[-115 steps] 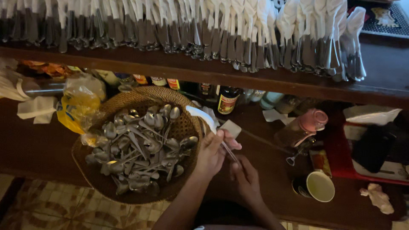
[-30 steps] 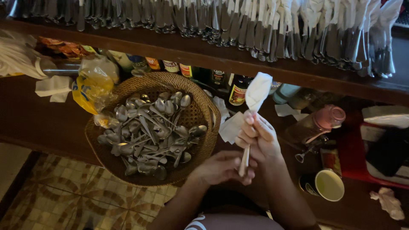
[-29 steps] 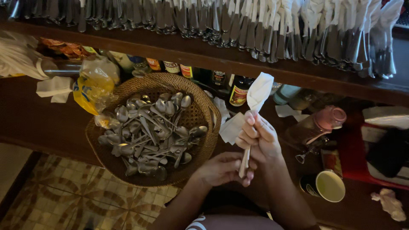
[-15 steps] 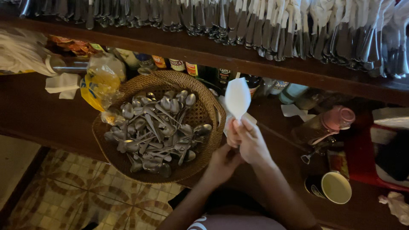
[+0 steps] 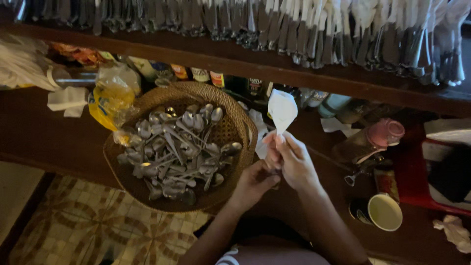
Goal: The person wraps individual spoons and forks in white napkins, using their hands to fold and roll the paper around the utensil handles.
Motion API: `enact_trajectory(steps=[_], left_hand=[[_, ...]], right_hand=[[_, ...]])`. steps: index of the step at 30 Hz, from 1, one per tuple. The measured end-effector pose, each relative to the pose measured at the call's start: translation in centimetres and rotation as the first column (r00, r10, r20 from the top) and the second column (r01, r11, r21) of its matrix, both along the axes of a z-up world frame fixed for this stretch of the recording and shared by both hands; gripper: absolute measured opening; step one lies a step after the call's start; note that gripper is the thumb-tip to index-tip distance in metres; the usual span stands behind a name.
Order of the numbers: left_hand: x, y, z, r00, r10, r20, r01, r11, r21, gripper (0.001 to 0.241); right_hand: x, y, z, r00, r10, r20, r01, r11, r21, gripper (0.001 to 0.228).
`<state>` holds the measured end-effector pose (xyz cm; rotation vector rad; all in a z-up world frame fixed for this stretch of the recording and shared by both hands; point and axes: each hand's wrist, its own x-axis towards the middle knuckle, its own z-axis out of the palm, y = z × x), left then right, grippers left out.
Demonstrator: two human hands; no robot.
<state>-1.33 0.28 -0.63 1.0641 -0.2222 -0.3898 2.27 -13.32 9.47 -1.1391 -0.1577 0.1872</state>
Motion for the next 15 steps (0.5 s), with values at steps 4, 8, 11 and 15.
enact_trajectory(steps=[4, 8, 11, 15], left_hand=[[0.1, -1.3, 1.2, 0.950, 0.217, 0.225, -0.298, 0.846, 0.442, 0.016], [-0.1, -0.5, 2.0, 0.962, 0.123, 0.244, -0.183, 0.953, 0.241, 0.024], [0.5, 0.9, 2.2, 0.972, -0.224, -0.068, 0.225, 0.974, 0.006, 0.027], [0.4, 1.1, 2.2, 0.896, -0.378, -0.234, 0.320, 0.914, -0.250, 0.030]], right_hand=[[0.2, 0.5, -0.8, 0.997, -0.051, 0.050, 0.049, 0.998, 0.045, 0.030], [-0.1, 0.2, -1.8, 0.996, -0.030, 0.079, 0.026, 0.998, 0.060, 0.030], [-0.1, -0.6, -1.4, 0.999, 0.036, 0.001, -0.035, 0.976, 0.213, 0.029], [-0.1, -1.3, -0.2, 0.984, 0.171, -0.060, -0.132, 0.904, 0.407, 0.028]])
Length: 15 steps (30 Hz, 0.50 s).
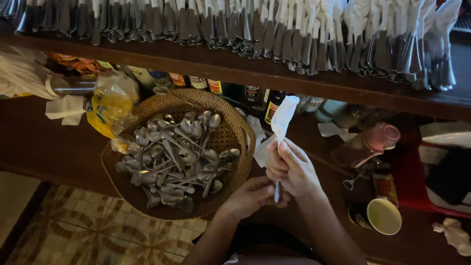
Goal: The person wraps individual spoons and forks in white napkins, using their hands to fold and roll the paper around the utensil handles.
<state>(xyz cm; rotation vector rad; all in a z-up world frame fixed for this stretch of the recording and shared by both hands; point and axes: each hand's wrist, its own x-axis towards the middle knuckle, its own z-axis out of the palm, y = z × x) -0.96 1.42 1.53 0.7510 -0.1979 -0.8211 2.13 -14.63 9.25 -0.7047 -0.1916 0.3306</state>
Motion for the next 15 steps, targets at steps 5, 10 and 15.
enact_trajectory(steps=[5, 10, 15], left_hand=[[-0.1, -0.6, -2.2, 0.987, 0.022, 0.162, 0.003, 0.988, -0.155, 0.024], [-0.1, -2.6, -2.8, 0.800, 0.350, 0.488, -0.465, 0.875, 0.134, 0.027], [-0.4, -0.7, -1.3, 0.974, 0.070, 0.217, -0.075, 0.997, 0.016, 0.030]], right_hand=[[-0.5, 0.3, -0.2, 0.999, 0.031, 0.008, -0.031, 0.999, 0.030, 0.028], [-0.3, 0.7, -1.3, 0.975, -0.171, 0.142, 0.206, 0.933, -0.294, 0.029], [0.0, -1.0, -1.5, 0.999, 0.027, 0.040, -0.029, 0.998, 0.056, 0.028]])
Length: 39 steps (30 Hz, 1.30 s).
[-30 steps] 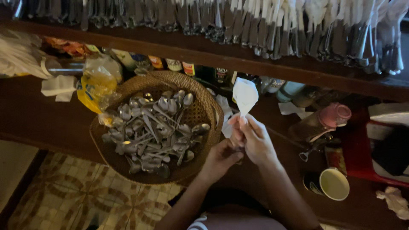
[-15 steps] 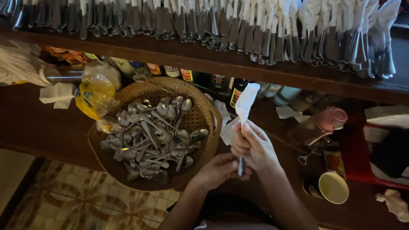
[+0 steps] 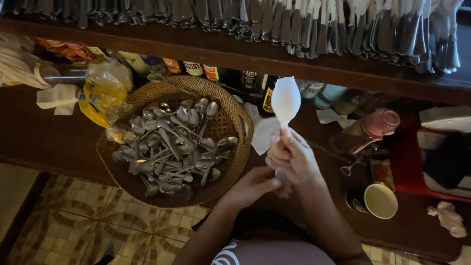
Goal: The person wraps individual spoons and forks in white napkins, using their hands to fold and roll the paper around the utensil handles.
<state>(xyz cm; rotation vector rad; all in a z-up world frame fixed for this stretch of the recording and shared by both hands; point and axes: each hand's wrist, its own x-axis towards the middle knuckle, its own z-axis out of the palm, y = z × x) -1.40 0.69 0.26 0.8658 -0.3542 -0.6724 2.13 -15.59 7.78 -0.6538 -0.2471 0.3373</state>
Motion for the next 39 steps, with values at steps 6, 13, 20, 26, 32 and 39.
enact_trajectory(steps=[6, 13, 20, 26, 32, 39], left_hand=[[-0.6, -1.8, -1.8, 0.940, -0.173, -0.294, 0.132, 0.979, -0.155, 0.030], [-0.4, -3.8, -2.1, 0.764, 0.316, 0.562, -0.597, 0.676, 0.431, 0.017], [-1.0, -5.1, -3.4, 0.719, 0.316, 0.619, -0.666, 0.569, 0.483, 0.013], [2.8, -3.7, -7.3, 0.778, 0.104, 0.619, -0.539, 0.616, 0.575, 0.032], [14.1, -2.5, -14.1, 0.567, -0.005, 0.824, -0.811, 0.173, 0.559, 0.043], [20.1, -5.6, -15.3, 0.702, -0.300, 0.646, -0.698, -0.110, 0.708, 0.057]], right_hand=[[-0.7, -1.5, 0.1, 0.998, 0.056, -0.035, -0.054, 0.997, 0.054, 0.032], [-1.3, -0.2, -3.1, 0.912, -0.408, 0.041, 0.368, 0.771, -0.520, 0.028], [-0.9, -1.3, -7.3, 0.886, -0.463, -0.022, 0.406, 0.798, -0.445, 0.021], [-2.0, -6.0, -5.7, 0.770, -0.596, 0.230, 0.492, 0.323, -0.808, 0.024], [-2.4, -14.8, -0.5, 0.512, -0.284, 0.811, 0.767, -0.275, -0.580, 0.034], [0.6, -24.3, 6.6, 0.413, -0.423, 0.807, 0.772, -0.308, -0.556, 0.017]])
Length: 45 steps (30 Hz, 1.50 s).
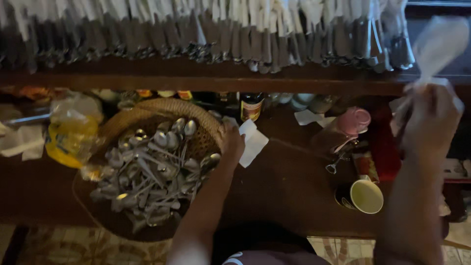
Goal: The person wraps individual spoons and forks in white napkins, using their hands to fold and roll the paper around the utensil handles.
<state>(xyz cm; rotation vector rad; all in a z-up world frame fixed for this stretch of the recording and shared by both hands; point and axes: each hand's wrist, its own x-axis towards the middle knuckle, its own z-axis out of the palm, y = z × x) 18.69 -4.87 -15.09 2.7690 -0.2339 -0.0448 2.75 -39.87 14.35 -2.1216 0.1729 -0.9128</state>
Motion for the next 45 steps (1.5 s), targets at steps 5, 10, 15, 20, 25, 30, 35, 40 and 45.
enact_trajectory(steps=[5, 10, 15, 20, 25, 30, 35, 40, 45], left_hand=[[2.5, -0.4, -2.6, 0.996, 0.028, -0.082, -0.033, 0.998, -0.059, 0.036], [-0.4, 0.3, -0.7, 0.991, 0.038, -0.124, -0.091, 0.888, -0.451, 0.024], [-2.6, 1.3, 2.6, 0.987, 0.099, 0.127, -0.002, 0.796, -0.606, 0.020], [-4.2, 3.9, 3.4, 0.970, 0.190, -0.150, -0.231, 0.542, -0.808, 0.019], [-7.3, 5.4, 6.8, 0.945, 0.123, -0.303, -0.308, 0.020, -0.951, 0.013], [-10.9, 5.5, 10.6, 0.933, 0.044, -0.356, -0.326, -0.310, -0.893, 0.011], [-14.3, 6.9, 11.4, 0.937, 0.235, -0.258, -0.240, -0.104, -0.965, 0.010], [-17.3, 9.2, 11.1, 0.965, 0.225, -0.137, -0.173, 0.148, -0.974, 0.016], [-18.5, 11.4, 10.3, 0.932, 0.123, -0.340, -0.321, -0.150, -0.935, 0.017]], right_hand=[[9.1, -9.5, 0.2, 0.974, -0.200, 0.105, 0.222, 0.769, -0.599, 0.014], [15.1, -13.7, -1.4, 0.848, -0.483, -0.217, 0.227, 0.703, -0.674, 0.016], [18.2, -13.7, -1.6, 0.810, -0.509, -0.291, 0.212, 0.717, -0.664, 0.010], [17.7, -9.3, 0.6, 0.848, -0.479, -0.226, 0.228, 0.716, -0.660, 0.009], [7.3, 6.3, 1.6, 0.985, 0.104, 0.135, -0.049, 0.932, -0.360, 0.013], [0.9, 23.4, -4.5, 0.804, 0.535, -0.260, -0.565, 0.824, -0.050, 0.020], [0.6, 28.0, -9.6, 0.782, 0.587, -0.207, -0.586, 0.807, 0.073, 0.029], [-0.4, 30.1, -12.9, 0.767, 0.601, -0.224, -0.566, 0.799, 0.205, 0.029], [-0.7, 33.4, -14.7, 0.718, 0.651, -0.245, -0.478, 0.718, 0.506, 0.025]])
